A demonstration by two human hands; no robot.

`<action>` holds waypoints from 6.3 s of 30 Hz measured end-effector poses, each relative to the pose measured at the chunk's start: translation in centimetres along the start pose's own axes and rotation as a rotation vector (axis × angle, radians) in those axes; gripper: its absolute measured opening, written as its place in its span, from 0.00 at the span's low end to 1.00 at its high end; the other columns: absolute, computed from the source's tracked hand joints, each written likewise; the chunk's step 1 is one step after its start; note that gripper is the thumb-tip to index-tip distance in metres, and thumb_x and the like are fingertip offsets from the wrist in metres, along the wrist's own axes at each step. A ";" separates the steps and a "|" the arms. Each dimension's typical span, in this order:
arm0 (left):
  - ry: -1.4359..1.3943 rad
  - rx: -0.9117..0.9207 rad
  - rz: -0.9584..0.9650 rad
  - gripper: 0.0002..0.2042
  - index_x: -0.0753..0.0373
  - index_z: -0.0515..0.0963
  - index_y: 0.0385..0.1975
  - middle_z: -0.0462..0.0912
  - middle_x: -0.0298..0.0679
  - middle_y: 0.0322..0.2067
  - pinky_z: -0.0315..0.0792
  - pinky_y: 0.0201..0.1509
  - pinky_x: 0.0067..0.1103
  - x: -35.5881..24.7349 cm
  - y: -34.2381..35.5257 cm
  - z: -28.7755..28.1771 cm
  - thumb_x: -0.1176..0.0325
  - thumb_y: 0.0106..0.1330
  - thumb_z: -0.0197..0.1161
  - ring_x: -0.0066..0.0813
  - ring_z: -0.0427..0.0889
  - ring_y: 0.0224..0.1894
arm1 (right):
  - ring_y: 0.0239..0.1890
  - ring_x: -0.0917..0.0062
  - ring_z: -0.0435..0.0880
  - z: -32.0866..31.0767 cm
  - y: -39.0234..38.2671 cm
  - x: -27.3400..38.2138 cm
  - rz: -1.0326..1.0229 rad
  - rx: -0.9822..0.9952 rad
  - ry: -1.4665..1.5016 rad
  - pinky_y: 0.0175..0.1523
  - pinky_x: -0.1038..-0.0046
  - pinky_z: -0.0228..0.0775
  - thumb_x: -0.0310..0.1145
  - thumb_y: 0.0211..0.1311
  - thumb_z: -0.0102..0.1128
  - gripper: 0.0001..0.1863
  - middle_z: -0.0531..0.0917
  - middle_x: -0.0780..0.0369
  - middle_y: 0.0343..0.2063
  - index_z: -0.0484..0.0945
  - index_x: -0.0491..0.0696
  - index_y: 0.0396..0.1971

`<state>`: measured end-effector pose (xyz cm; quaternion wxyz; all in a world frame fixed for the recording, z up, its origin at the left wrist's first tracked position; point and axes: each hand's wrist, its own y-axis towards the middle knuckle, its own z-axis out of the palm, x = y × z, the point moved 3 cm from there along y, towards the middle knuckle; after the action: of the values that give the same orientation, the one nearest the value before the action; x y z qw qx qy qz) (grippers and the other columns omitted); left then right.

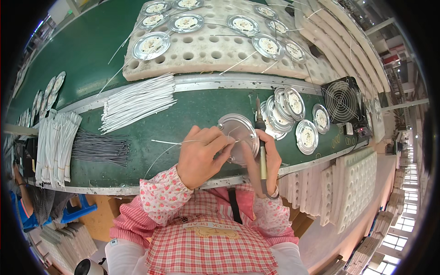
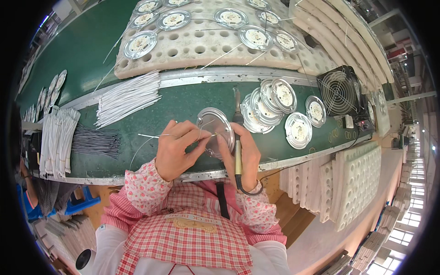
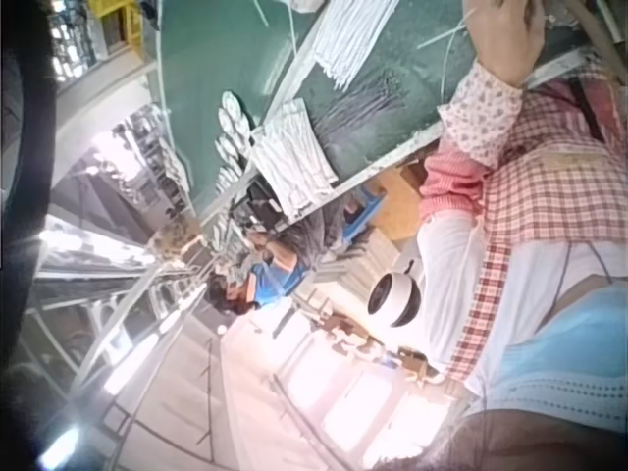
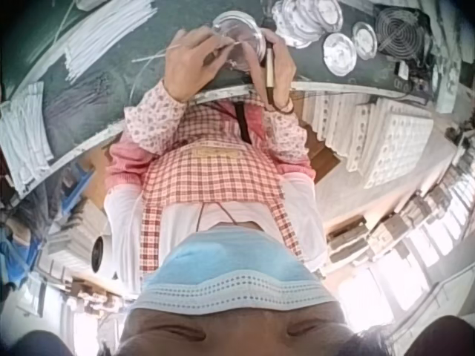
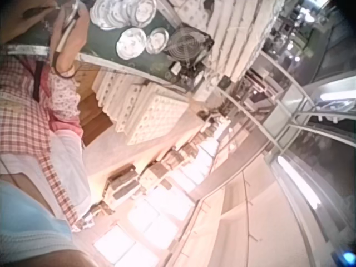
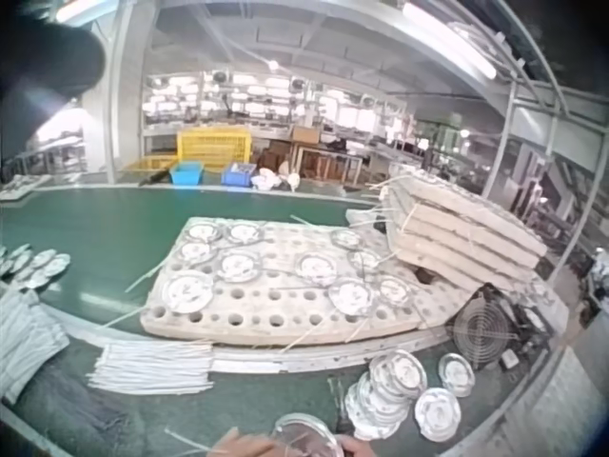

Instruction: The person solders wires onto circular LED light panels using a soldering iron and solder wire, picking up unfinished panels and stacking finished ones.

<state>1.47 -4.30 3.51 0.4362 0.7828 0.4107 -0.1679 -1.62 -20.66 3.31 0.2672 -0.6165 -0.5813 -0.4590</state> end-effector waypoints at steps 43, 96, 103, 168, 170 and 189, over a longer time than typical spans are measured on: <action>-0.189 0.289 -0.377 0.21 0.73 0.83 0.39 0.86 0.50 0.34 0.79 0.37 0.31 4.9 -0.4 -0.3 0.57 0.61 0.73 0.34 0.83 0.31 | 0.52 0.56 0.69 6.2 -1.6 -4.9 -0.392 -0.155 -0.239 0.55 0.58 0.62 0.42 0.32 0.74 0.52 0.71 0.53 0.45 0.61 0.42 0.63; 0.118 0.368 0.078 0.09 0.61 0.79 0.32 0.76 0.36 0.38 0.69 0.42 0.30 3.6 -2.3 -0.9 0.74 0.50 0.68 0.36 0.75 0.40 | 0.20 0.83 0.80 0.6 -5.8 -0.5 0.052 0.183 0.109 0.27 0.79 0.71 0.23 0.65 0.53 0.11 0.80 0.63 0.18 0.80 0.41 0.46; 0.296 0.478 0.235 0.25 0.58 0.75 0.57 0.76 0.40 0.49 0.70 0.53 0.32 5.0 -3.1 -2.4 0.73 0.55 0.62 0.40 0.76 0.50 | 0.20 0.83 0.81 0.8 -6.1 -0.4 0.225 0.111 0.236 0.27 0.80 0.72 0.23 0.67 0.51 0.11 0.81 0.62 0.19 0.79 0.38 0.45; 0.440 -0.069 -0.236 0.15 0.63 0.82 0.45 0.83 0.45 0.44 0.72 0.46 0.33 12.9 11.3 -10.5 0.59 0.65 0.64 0.47 0.81 0.42 | 0.50 0.54 0.80 -8.6 10.5 -10.4 -0.333 -0.063 -0.546 0.52 0.61 0.73 0.39 0.58 0.69 0.30 0.81 0.50 0.48 0.71 0.45 0.58; 0.308 0.040 -0.135 0.10 0.64 0.82 0.38 0.82 0.46 0.37 0.70 0.46 0.34 10.0 8.3 -12.3 0.64 0.69 0.59 0.47 0.81 0.41 | 0.50 0.56 0.81 -10.3 9.6 -10.8 -0.340 -0.055 -0.604 0.52 0.62 0.74 0.33 0.59 0.65 0.26 0.80 0.51 0.50 0.72 0.47 0.58; 0.558 0.218 -0.158 0.07 0.62 0.81 0.32 0.81 0.37 0.31 0.67 0.43 0.29 8.7 -4.9 -15.9 0.78 0.53 0.68 0.39 0.79 0.35 | 0.56 0.45 0.71 1.4 0.1 1.4 -0.366 0.305 -0.345 0.61 0.53 0.63 0.46 0.34 0.83 0.54 0.72 0.43 0.55 0.62 0.43 0.63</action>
<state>1.39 14.47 4.37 0.2055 0.8065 0.5538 -0.0232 -1.29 -18.77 3.96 0.1665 -0.5230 -0.7820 -0.2953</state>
